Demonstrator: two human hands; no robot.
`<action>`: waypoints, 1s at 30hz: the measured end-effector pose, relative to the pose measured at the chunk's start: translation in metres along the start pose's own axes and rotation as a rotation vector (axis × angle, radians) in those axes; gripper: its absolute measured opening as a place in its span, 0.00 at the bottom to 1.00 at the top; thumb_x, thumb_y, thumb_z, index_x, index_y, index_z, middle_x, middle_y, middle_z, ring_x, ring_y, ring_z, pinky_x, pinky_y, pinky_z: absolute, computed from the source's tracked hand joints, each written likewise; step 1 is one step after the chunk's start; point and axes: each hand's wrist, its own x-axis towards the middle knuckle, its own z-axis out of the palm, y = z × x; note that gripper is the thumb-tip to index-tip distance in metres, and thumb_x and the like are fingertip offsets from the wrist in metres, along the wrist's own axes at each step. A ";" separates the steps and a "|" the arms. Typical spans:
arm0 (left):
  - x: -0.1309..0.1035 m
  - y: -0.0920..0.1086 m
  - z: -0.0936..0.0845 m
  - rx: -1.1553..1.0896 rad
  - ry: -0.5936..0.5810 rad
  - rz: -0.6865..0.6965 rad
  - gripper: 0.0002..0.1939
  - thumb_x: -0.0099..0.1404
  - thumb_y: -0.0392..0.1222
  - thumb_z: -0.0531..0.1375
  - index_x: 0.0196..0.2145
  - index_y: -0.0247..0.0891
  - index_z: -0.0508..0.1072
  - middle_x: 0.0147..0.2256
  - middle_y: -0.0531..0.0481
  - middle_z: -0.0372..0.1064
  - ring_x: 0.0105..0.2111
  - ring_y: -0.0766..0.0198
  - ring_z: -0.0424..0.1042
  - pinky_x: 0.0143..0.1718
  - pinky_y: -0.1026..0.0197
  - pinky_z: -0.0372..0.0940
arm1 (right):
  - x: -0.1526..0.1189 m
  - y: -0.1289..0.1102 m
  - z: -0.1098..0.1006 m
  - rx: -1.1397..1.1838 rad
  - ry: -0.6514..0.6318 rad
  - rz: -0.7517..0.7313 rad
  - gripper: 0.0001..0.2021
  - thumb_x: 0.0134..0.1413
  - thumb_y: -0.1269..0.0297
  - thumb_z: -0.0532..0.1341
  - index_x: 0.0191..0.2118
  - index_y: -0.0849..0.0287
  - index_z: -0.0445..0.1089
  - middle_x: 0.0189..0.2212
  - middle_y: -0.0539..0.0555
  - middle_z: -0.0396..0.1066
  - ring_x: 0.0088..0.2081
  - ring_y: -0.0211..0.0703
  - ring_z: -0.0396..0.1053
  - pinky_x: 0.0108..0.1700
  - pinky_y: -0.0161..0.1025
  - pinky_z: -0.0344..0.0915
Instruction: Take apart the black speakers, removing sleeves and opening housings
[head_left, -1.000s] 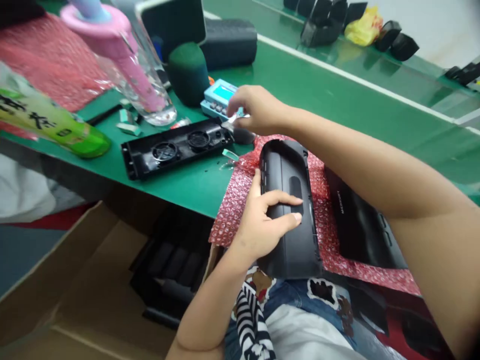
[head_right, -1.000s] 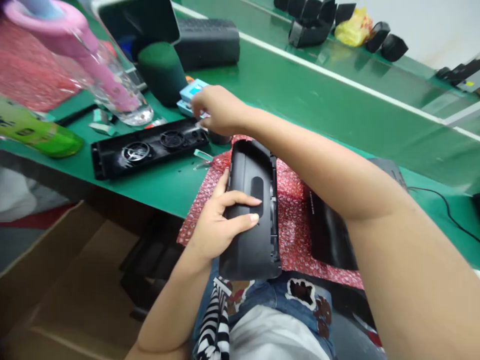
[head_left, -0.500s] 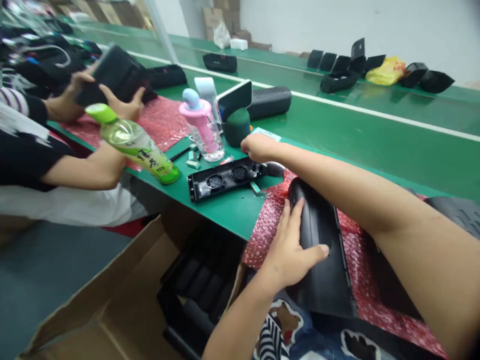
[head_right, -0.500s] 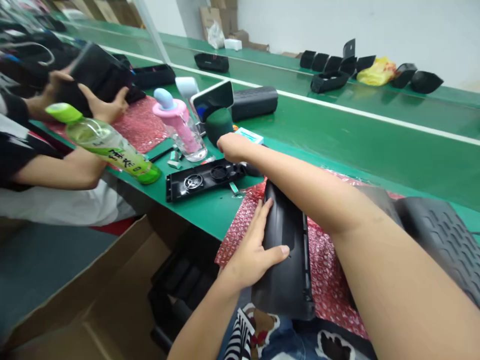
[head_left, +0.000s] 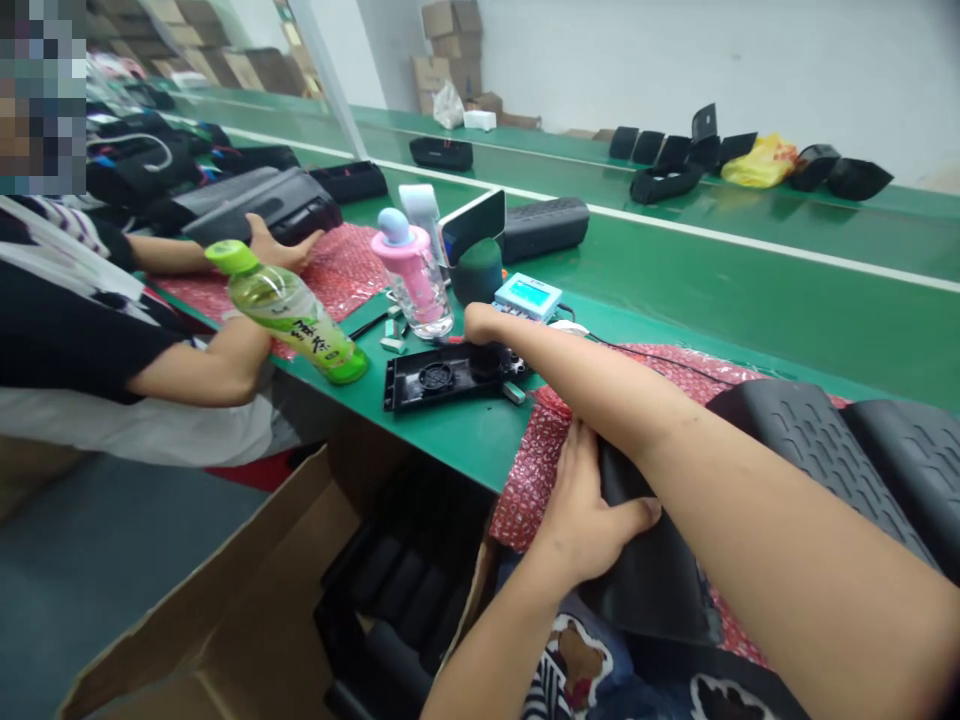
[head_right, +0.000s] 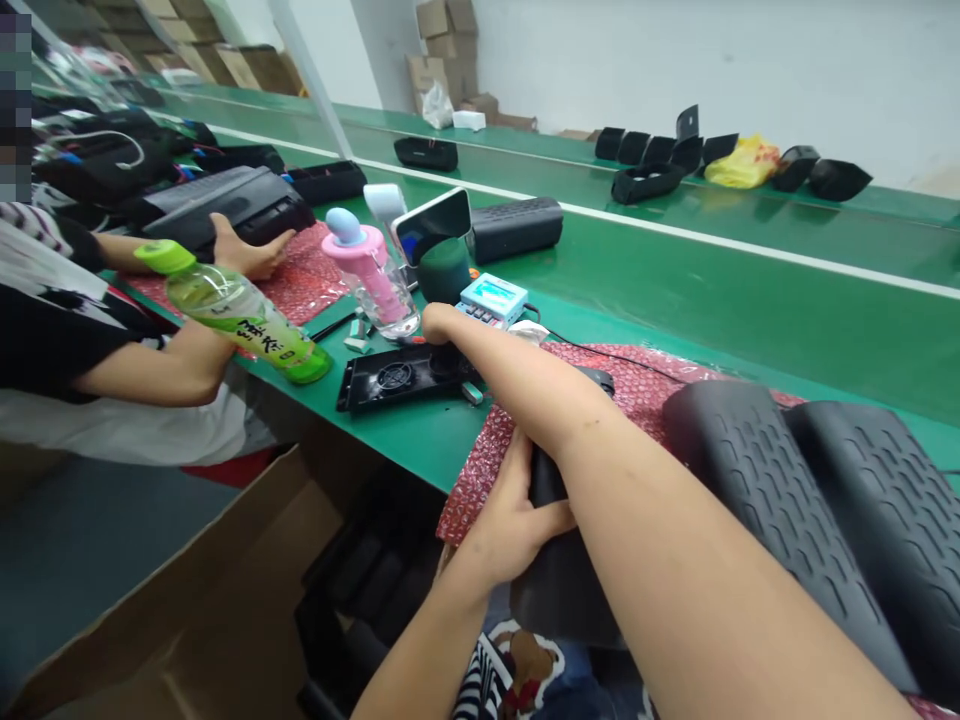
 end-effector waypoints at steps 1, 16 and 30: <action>0.000 -0.001 0.000 0.008 -0.002 -0.013 0.53 0.57 0.44 0.67 0.71 0.40 0.40 0.72 0.42 0.29 0.71 0.50 0.32 0.71 0.47 0.36 | -0.003 0.001 -0.002 -0.003 0.013 0.026 0.09 0.59 0.65 0.65 0.39 0.67 0.73 0.41 0.58 0.75 0.43 0.44 0.73 0.48 0.44 0.70; 0.001 0.003 0.003 0.039 -0.046 -0.188 0.51 0.57 0.46 0.64 0.71 0.45 0.41 0.72 0.45 0.24 0.72 0.50 0.26 0.69 0.41 0.31 | -0.246 0.022 -0.055 0.036 0.713 -0.148 0.12 0.62 0.56 0.58 0.29 0.55 0.60 0.22 0.47 0.65 0.25 0.37 0.65 0.30 0.35 0.62; 0.002 0.000 0.005 -0.008 -0.030 -0.155 0.51 0.58 0.48 0.64 0.71 0.46 0.41 0.72 0.49 0.25 0.72 0.51 0.27 0.69 0.41 0.30 | -0.311 0.023 -0.027 -0.261 0.616 -0.249 0.10 0.65 0.65 0.51 0.29 0.53 0.55 0.21 0.47 0.61 0.20 0.37 0.59 0.23 0.37 0.55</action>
